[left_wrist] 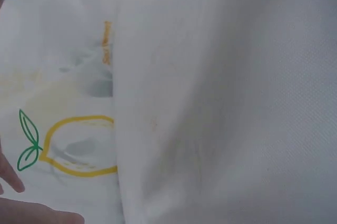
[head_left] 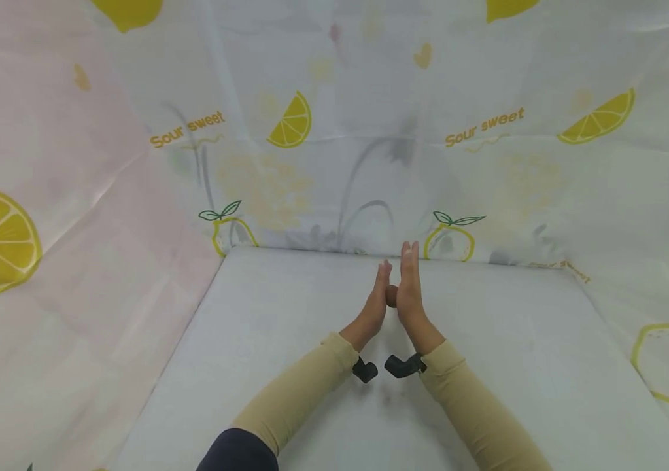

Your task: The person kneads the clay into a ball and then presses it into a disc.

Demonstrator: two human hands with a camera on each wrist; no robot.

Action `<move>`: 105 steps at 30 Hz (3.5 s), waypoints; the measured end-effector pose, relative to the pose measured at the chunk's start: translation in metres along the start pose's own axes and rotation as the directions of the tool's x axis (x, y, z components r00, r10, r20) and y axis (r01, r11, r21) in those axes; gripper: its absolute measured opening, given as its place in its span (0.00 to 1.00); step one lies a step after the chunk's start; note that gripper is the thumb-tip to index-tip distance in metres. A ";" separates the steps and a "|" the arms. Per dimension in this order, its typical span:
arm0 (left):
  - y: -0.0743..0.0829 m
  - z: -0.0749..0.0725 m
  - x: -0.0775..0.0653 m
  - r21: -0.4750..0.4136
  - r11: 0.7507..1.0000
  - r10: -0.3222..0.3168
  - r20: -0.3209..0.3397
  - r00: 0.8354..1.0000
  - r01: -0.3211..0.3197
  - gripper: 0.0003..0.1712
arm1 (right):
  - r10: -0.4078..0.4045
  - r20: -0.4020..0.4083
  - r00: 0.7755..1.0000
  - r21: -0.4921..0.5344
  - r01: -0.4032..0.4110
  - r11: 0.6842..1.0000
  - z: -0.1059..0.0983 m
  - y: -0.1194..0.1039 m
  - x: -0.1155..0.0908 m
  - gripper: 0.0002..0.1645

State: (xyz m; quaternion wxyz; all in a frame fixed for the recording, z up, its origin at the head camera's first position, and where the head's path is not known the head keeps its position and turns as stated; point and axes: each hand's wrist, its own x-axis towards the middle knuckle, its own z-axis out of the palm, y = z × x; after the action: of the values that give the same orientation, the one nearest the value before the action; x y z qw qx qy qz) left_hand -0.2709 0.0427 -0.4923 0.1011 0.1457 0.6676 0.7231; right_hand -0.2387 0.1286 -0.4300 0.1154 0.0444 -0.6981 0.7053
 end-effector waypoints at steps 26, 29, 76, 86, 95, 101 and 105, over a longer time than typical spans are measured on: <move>0.012 -0.018 0.012 0.132 0.990 0.065 -0.115 0.991 -0.050 0.44 | -0.012 0.102 0.995 0.040 0.008 0.999 0.016 0.057 -0.008 0.42; 0.009 -0.018 0.009 0.113 0.993 0.056 -0.104 0.993 -0.044 0.44 | -0.020 0.078 0.997 0.053 0.016 0.998 0.017 0.052 -0.007 0.43; 0.013 -0.014 0.006 0.078 0.996 0.050 -0.176 0.983 -0.037 0.40 | -0.051 0.101 0.994 0.007 0.051 0.999 0.014 0.058 -0.009 0.41; 0.011 -0.009 0.004 0.012 1.000 0.027 -0.104 0.994 -0.026 0.43 | -0.061 0.095 0.994 0.006 0.061 0.998 0.011 0.023 -0.008 0.35; 0.003 -0.008 0.000 0.068 0.997 0.035 -0.047 0.998 -0.032 0.47 | -0.053 0.055 0.997 -0.033 0.055 0.998 0.006 -0.001 -0.002 0.37; 0.007 -0.004 -0.003 0.060 0.998 0.033 0.002 0.999 -0.033 0.47 | 0.001 0.021 1.000 0.005 -0.001 1.000 -0.007 0.035 0.023 0.39; 0.010 -0.003 -0.004 0.059 0.996 0.059 0.018 0.998 -0.060 0.45 | 0.038 0.006 0.999 0.040 -0.039 0.998 -0.010 0.055 0.029 0.42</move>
State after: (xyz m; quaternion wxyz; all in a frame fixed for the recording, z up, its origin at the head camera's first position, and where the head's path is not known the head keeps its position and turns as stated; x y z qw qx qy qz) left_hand -0.2678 0.0372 -0.4824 0.0805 0.1746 0.6834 0.7043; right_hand -0.2783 0.1412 -0.4775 0.0992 0.0350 -0.6846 0.7213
